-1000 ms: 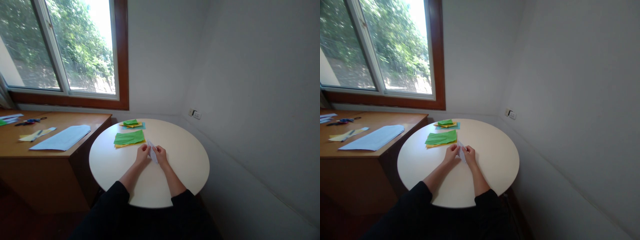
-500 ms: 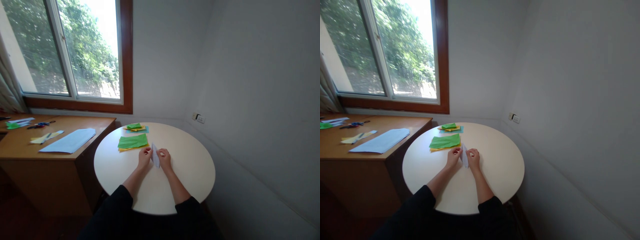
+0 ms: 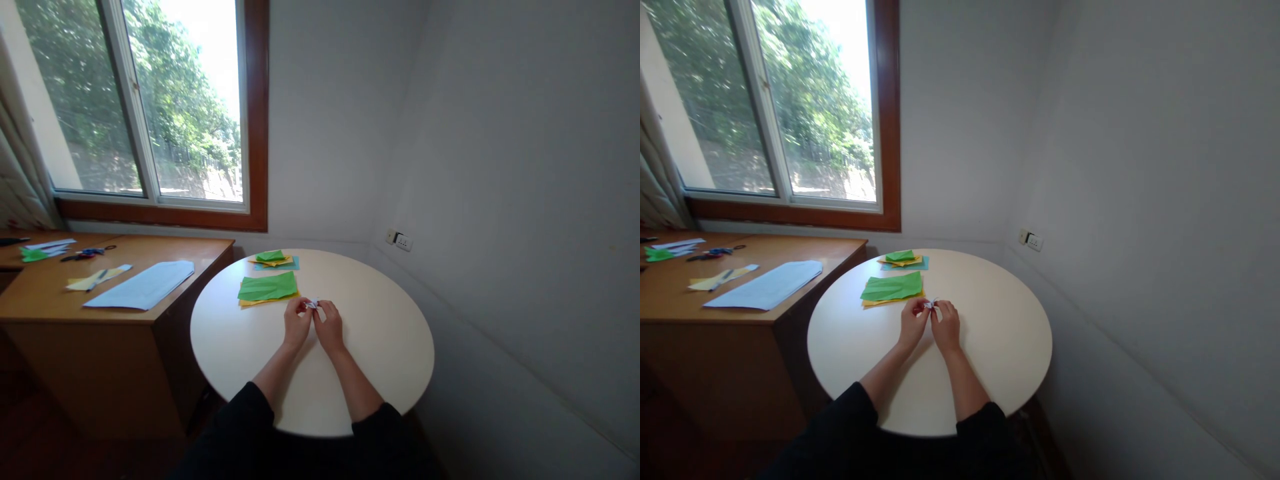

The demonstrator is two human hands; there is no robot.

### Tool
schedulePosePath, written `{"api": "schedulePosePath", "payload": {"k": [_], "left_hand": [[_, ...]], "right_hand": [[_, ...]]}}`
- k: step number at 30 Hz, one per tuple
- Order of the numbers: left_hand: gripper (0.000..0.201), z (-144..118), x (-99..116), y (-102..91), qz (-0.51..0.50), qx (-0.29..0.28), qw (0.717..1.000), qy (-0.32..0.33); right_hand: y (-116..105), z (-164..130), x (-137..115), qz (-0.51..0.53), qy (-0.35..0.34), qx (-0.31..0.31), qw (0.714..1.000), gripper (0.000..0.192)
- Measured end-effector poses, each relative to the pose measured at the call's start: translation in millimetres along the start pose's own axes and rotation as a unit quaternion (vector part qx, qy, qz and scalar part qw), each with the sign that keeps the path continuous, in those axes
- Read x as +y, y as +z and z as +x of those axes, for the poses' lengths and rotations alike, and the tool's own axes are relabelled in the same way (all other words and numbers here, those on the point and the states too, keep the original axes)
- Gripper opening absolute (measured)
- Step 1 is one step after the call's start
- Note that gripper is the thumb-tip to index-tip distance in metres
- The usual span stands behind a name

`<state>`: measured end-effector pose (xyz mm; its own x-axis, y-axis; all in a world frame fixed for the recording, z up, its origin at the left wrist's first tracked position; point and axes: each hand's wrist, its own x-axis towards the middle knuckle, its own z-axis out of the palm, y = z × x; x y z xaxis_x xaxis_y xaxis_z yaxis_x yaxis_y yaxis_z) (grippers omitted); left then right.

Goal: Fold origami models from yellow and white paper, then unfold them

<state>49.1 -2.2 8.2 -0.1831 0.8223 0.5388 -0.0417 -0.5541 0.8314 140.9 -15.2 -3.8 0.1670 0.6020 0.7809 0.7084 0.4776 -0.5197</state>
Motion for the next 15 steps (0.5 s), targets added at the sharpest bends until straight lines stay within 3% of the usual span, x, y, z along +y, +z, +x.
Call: {"api": "schedulePosePath", "payload": {"k": [8, 15], "left_hand": [[0.011, -1.2, -2.1, 1.6, 0.03, -0.014, 0.999, 0.018], [0.022, -2.3, -5.1, 1.9, 0.026, -0.003, 1.0, 0.004]], "right_hand": [[-1.0, -1.5, 0.7, -0.033, 0.064, -0.037, 0.997, 0.017], [1.1, -1.5, 5.6, -0.036, 0.015, -0.03, 0.999, 0.022]]}}
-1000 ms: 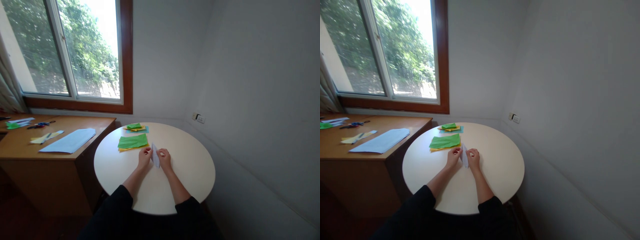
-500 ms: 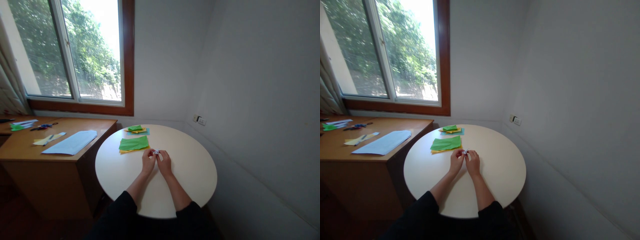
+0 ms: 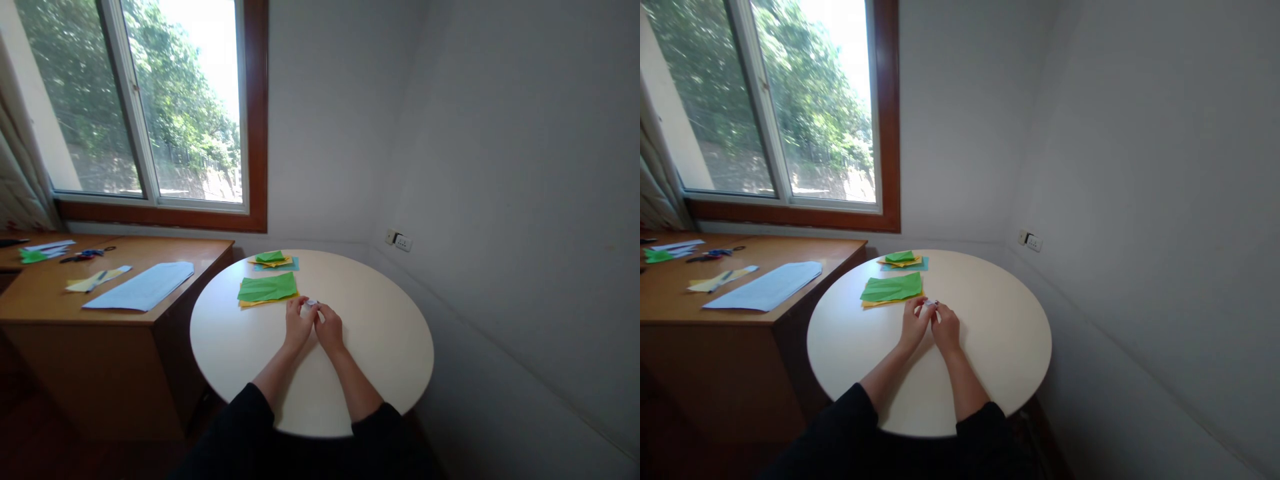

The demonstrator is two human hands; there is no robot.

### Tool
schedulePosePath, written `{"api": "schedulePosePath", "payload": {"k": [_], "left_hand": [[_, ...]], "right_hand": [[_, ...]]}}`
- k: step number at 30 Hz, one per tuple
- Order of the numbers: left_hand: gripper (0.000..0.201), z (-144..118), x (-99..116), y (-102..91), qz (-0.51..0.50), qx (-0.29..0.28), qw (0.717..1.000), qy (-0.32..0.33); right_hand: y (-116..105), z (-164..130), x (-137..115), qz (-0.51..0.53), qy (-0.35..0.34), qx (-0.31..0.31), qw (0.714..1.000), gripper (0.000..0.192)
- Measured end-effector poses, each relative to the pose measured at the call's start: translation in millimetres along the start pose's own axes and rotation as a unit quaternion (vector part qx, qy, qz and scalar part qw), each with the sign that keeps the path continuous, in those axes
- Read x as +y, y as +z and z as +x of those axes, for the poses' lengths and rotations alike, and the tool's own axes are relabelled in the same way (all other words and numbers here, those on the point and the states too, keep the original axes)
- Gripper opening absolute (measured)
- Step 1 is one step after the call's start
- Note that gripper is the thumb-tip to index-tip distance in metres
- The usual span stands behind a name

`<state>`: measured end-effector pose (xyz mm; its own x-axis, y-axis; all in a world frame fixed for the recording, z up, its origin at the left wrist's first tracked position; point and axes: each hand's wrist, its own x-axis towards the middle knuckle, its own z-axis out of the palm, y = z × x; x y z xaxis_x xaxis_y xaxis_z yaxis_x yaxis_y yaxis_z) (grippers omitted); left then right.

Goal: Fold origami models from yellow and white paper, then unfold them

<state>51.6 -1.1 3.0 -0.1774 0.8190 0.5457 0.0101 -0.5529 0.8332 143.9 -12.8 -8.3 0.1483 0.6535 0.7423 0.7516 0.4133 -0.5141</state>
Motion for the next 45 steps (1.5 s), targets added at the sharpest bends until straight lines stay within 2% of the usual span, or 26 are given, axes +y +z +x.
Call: {"api": "schedulePosePath", "payload": {"k": [5, 9, 11, 14, 18, 23, 27, 31, 35, 40, 45], "left_hand": [[0.022, 1, 1, 0.0, -0.011, 0.023, 0.999, -0.029], [0.014, 2, 4, -2.5, 0.043, 0.031, 0.999, -0.002], [0.015, 2, 5, -3.7, 0.059, 0.028, 0.998, 0.008], [0.02, 1, 8, -4.6, 0.062, 0.009, 0.998, -0.012], [0.022, 0, 9, -4.6, 0.058, -0.005, 0.998, -0.029], [0.023, 4, -2, -4.4, 0.065, 0.028, 0.996, -0.052], [0.021, 8, -13, -4.3, 0.015, 0.052, 0.995, -0.082], [0.021, 11, -19, -3.0, -0.086, 0.069, 0.986, -0.129], [0.024, 11, -21, -1.4, -0.172, 0.089, 0.965, -0.176], [0.023, 13, -17, -2.0, -0.23, 0.115, 0.938, -0.232], [0.015, 16, -15, -3.6, -0.257, 0.138, 0.917, -0.271]], "right_hand": [[3, 0, 2, -0.039, -0.019, -0.004, 0.999, 0.022], [6, 0, 5, -0.069, -0.031, -0.005, 0.997, 0.024], [7, 0, 6, -0.067, -0.028, -0.005, 0.997, 0.024], [7, 0, 6, -0.043, -0.018, 0.001, 0.999, 0.026], [3, 0, 1, 0.011, 0.006, -0.002, 1.0, 0.026], [0, 1, -3, 0.048, 0.055, -0.01, 0.997, 0.028], [1, 1, 2, 0.076, 0.11, 0.026, 0.991, 0.032], [6, 2, 14, 0.163, 0.181, 0.076, 0.967, 0.035], [10, 4, 25, 0.27, 0.231, 0.095, 0.93, 0.036], [11, 6, 29, 0.384, 0.288, 0.112, 0.87, 0.034], [8, 7, 31, 0.43, 0.342, 0.14, 0.824, 0.033]]}}
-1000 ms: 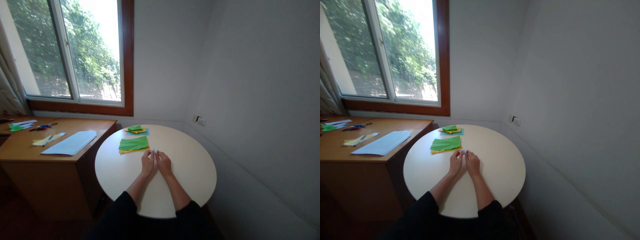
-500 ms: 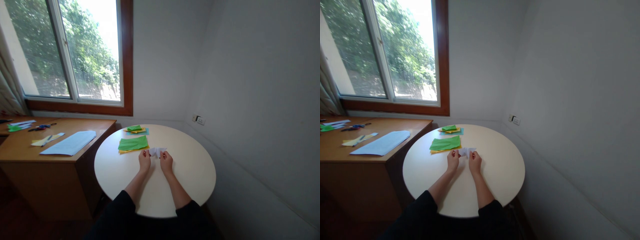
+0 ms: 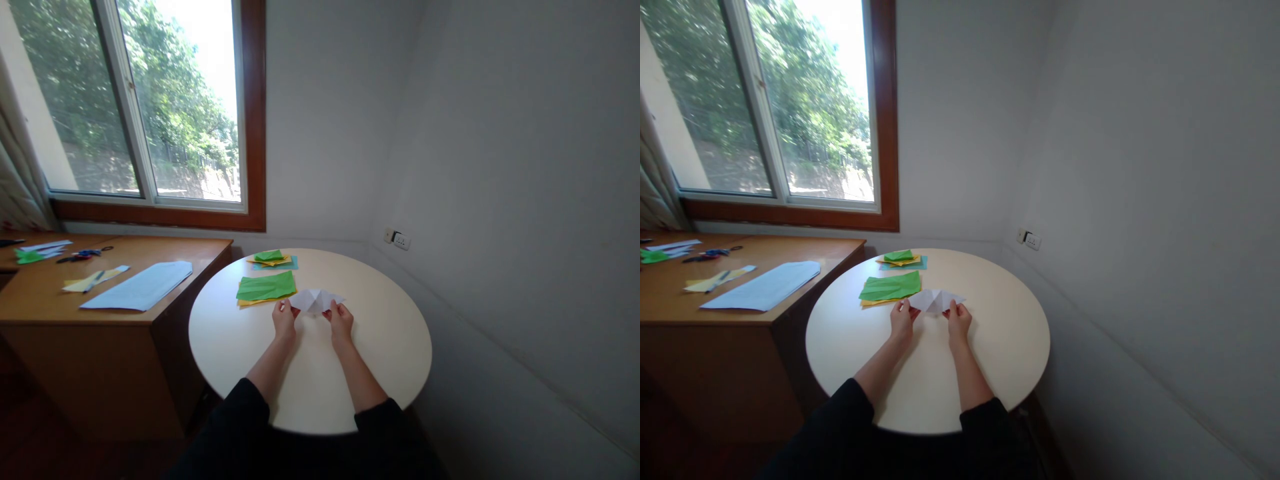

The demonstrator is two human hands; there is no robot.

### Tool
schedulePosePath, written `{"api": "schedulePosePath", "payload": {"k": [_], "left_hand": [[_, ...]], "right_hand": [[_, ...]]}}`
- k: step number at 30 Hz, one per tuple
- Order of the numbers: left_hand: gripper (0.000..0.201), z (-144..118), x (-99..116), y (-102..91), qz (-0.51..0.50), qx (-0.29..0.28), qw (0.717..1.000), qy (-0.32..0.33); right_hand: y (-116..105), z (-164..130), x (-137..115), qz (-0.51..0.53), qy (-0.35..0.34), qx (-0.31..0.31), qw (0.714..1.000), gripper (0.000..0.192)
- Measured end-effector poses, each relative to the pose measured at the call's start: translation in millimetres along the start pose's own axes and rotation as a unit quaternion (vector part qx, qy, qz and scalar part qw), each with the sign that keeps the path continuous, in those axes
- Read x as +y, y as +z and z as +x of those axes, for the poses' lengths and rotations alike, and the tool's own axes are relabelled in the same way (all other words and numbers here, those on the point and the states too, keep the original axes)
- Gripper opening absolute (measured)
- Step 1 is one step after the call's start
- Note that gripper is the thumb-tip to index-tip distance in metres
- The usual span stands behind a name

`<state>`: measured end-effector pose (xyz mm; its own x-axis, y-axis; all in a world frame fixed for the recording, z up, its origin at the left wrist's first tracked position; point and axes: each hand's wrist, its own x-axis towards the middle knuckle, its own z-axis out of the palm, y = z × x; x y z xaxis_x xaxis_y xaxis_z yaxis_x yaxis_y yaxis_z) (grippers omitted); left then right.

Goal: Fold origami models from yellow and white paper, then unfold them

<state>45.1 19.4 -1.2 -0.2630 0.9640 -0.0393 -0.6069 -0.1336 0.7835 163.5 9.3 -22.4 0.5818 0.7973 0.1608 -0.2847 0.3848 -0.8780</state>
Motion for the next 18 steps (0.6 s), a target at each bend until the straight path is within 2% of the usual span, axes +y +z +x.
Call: {"api": "schedulePosePath", "payload": {"k": [9, 18], "left_hand": [[0.015, 3.9, 3.3, -3.2, 0.004, -0.013, 0.999, 0.029], [0.024, 6.4, 3.4, -4.3, 0.024, -0.017, 0.997, 0.069]], "right_hand": [[1.1, 0.7, -4.7, 0.033, 0.001, 0.03, 0.999, 0.032], [0.2, 1.4, -6.2, 0.022, -0.022, 0.041, 0.999, 0.031]]}}
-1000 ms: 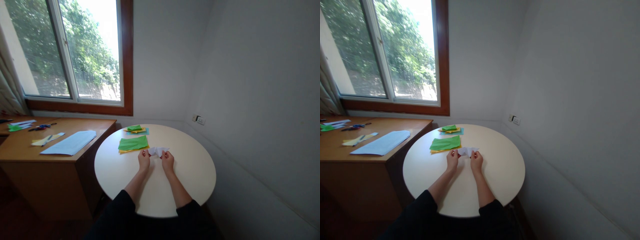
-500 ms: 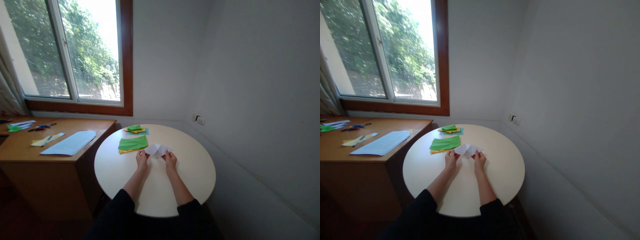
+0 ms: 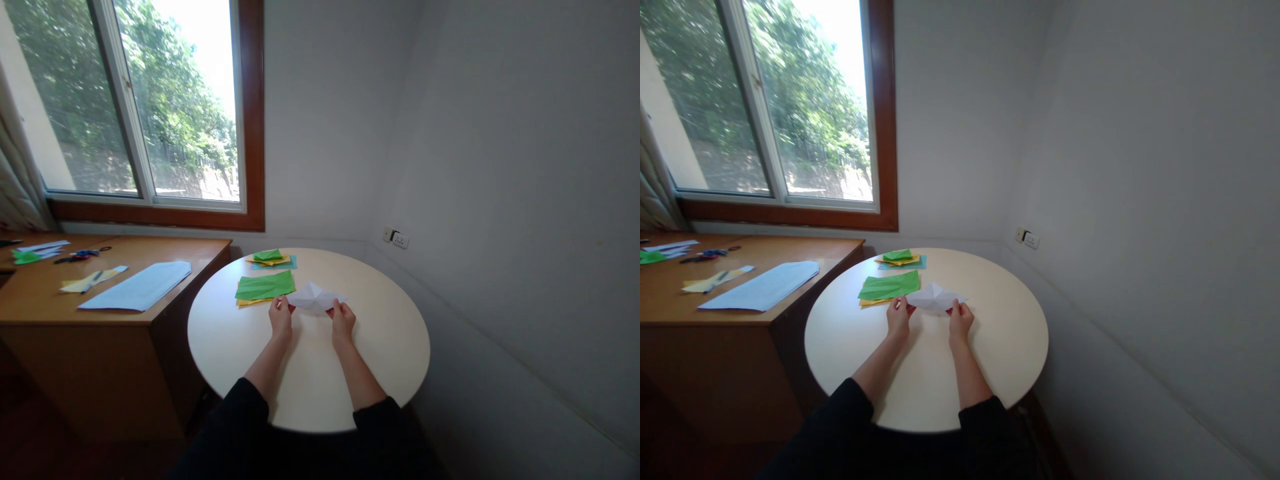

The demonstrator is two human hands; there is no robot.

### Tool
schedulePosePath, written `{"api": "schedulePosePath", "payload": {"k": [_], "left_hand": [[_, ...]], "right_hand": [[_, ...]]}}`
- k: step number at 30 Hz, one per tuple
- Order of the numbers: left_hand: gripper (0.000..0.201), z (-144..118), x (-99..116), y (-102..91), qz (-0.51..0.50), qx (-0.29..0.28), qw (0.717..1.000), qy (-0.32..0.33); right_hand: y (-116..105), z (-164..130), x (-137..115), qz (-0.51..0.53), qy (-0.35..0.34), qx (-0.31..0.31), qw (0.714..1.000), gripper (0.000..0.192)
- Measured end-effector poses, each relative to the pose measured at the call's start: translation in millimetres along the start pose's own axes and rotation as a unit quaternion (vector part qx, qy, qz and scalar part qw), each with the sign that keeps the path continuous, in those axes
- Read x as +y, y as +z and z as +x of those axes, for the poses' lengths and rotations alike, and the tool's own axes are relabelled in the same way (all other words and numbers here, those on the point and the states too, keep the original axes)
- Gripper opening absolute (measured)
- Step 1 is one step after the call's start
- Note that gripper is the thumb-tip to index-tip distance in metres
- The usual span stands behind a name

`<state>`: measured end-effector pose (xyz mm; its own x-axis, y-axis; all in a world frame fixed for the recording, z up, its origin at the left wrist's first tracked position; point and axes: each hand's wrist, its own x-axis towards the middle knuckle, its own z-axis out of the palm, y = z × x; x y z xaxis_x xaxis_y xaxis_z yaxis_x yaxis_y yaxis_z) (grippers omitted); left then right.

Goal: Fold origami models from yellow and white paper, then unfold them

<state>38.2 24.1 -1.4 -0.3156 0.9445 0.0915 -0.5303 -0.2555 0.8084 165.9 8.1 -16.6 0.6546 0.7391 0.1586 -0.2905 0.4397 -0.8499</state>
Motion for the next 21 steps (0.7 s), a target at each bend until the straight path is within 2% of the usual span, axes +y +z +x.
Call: {"api": "schedulePosePath", "payload": {"k": [11, 16, 21], "left_hand": [[0.023, 3.0, -1.5, -2.2, 0.013, 0.003, 1.0, 0.021], [0.02, 4.4, 1.6, -2.1, -0.006, 0.008, 1.0, -0.015], [0.023, 3.2, 4.0, -1.0, 0.001, 0.001, 0.999, -0.046]], "right_hand": [[-1.0, 1.2, -0.1, -0.029, -0.028, 0.004, 0.999, 0.031], [-0.9, 1.0, -4.4, 0.013, 0.016, -0.014, 1.0, 0.027], [0.3, -0.1, -9.5, 0.045, 0.058, -0.078, 0.994, 0.028]]}}
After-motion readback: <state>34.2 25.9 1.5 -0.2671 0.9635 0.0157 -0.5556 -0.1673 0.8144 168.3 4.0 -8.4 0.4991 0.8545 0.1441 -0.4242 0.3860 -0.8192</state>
